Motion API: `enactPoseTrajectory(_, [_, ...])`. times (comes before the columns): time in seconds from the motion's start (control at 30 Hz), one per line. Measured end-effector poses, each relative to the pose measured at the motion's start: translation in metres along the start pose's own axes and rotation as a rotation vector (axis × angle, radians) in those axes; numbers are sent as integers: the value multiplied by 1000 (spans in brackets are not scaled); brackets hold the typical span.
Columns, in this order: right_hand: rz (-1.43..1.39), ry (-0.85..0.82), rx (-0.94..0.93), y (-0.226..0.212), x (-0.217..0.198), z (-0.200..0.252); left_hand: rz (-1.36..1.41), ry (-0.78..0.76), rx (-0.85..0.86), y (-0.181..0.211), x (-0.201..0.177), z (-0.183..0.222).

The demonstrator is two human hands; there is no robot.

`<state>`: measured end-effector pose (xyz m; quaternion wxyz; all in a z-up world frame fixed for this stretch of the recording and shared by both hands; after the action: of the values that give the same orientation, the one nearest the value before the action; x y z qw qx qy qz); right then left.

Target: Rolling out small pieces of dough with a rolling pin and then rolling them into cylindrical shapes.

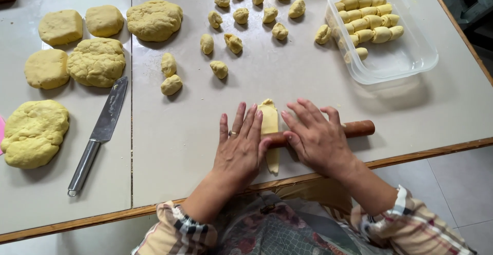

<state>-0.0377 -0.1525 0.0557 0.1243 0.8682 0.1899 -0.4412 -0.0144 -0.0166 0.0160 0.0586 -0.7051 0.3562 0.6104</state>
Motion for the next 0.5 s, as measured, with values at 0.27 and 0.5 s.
enactPoseTrajectory(0.27, [-11, 225, -186, -15, -19, -8, -64, -32, -152, -25, 5, -35])
enactPoseTrajectory(0.5, [-137, 71, -63, -4, -7, -21, -16, 187, -121, -28, -3, -55])
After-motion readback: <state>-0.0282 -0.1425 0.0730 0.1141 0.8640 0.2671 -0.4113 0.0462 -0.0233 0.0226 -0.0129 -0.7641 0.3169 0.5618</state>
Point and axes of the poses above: each hand's wrist, its own z-axis away from the middle knuckle, its own x-axis out of the palm, y = z × x, the point moved 7 cm from there along -z, towards the middle knuckle, and after that the axes turned 3 degrees about y, right-handed, at the moved point
